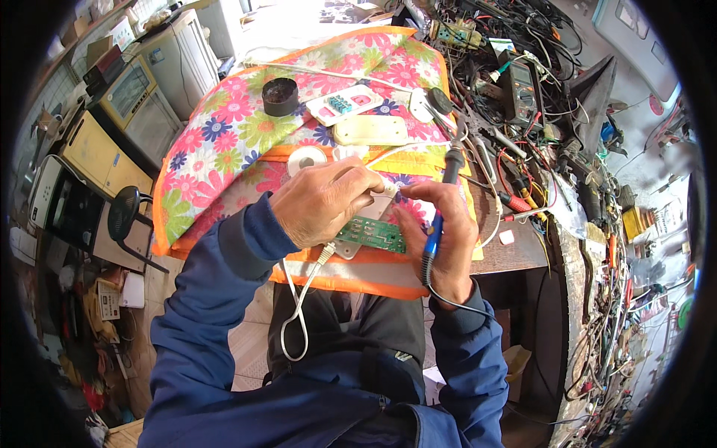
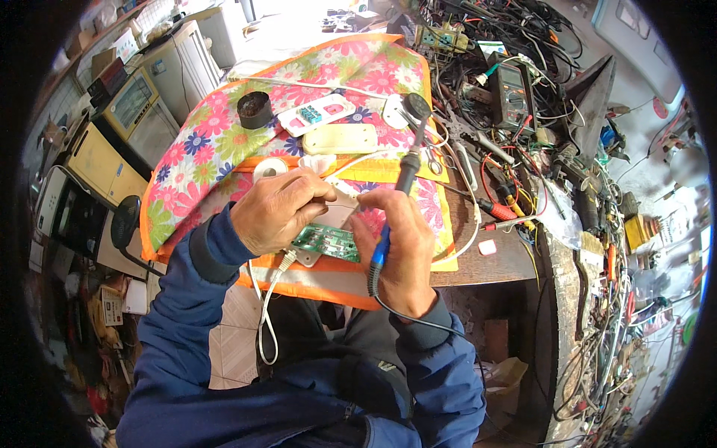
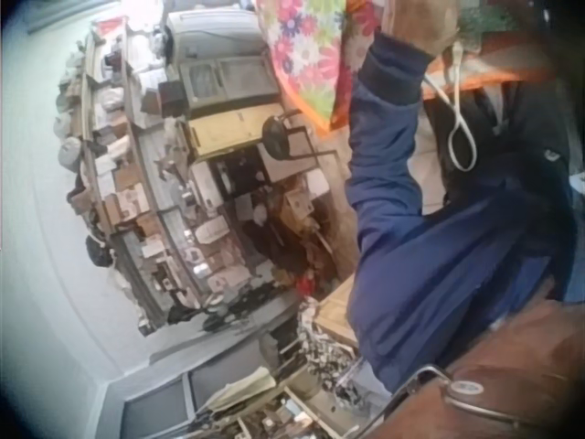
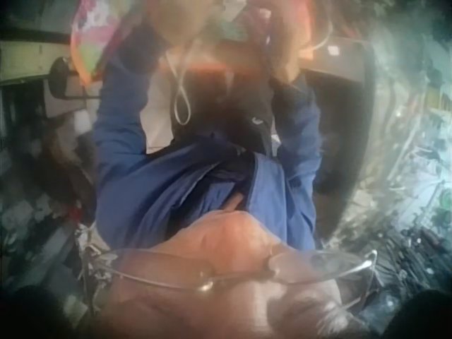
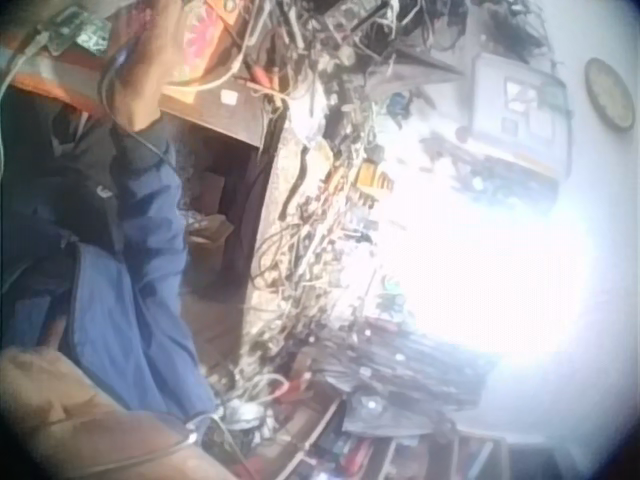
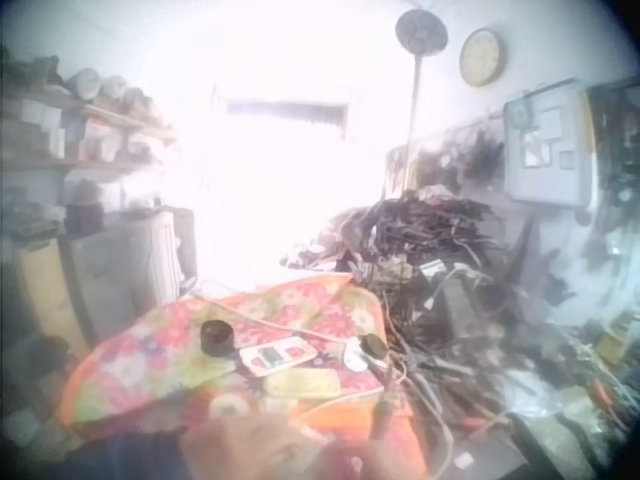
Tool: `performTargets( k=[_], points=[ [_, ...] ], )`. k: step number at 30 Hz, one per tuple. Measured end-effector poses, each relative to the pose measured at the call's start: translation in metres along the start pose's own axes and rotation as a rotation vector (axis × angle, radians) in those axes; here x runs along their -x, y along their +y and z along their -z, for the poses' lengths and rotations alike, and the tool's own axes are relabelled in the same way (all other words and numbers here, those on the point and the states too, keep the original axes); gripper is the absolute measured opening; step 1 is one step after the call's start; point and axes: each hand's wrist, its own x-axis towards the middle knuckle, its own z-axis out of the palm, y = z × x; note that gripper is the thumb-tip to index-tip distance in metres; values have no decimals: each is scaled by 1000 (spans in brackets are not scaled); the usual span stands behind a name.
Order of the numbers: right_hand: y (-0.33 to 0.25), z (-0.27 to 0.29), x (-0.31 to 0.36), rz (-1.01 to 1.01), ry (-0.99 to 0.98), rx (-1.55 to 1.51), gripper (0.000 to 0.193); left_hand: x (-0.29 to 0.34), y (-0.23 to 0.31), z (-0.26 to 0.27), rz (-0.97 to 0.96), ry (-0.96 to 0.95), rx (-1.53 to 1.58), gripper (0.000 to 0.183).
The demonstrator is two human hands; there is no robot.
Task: The person solders a small green circuit board using a soldering iron and solder wire, then uses a screwdriver to tighten screws on a white plastic housing. The person handles the circuit board and housing repeatedly while working at a cluttered workbench.
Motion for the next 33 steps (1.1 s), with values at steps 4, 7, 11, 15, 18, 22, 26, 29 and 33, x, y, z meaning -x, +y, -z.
performTargets(
  k=[4,7,11,15,18,22,26,29,33],
  points=[
    [5,-8,-5,103,38,-98,21,1,-1,0,-14,-28,13,27],
    [0,-6,-4,71,18,-130,20,3,-2,-1,-30,-50,-11,28],
    [1,-4,1,93,47,-61,21,4,11,-7,55,-22,62,31],
    [2,-8,14,28,51,-76,23,8,19,-6,101,-35,37,28],
    [-6,-6,19,38,85,-20,26,10,17,-7,-16,-10,-81,22],
    [-11,-4,38,14,161,-8,35,13,11,-8,-125,-4,-108,19],
    [-12,-9,57,-76,196,19,45,15,10,-9,-66,-41,-67,18],
    [-10,-14,64,-117,202,-6,46,11,16,-6,-50,-46,-51,15],
    [-9,-14,67,-7,164,163,49,15,21,-6,81,48,57,14]
  ],
)
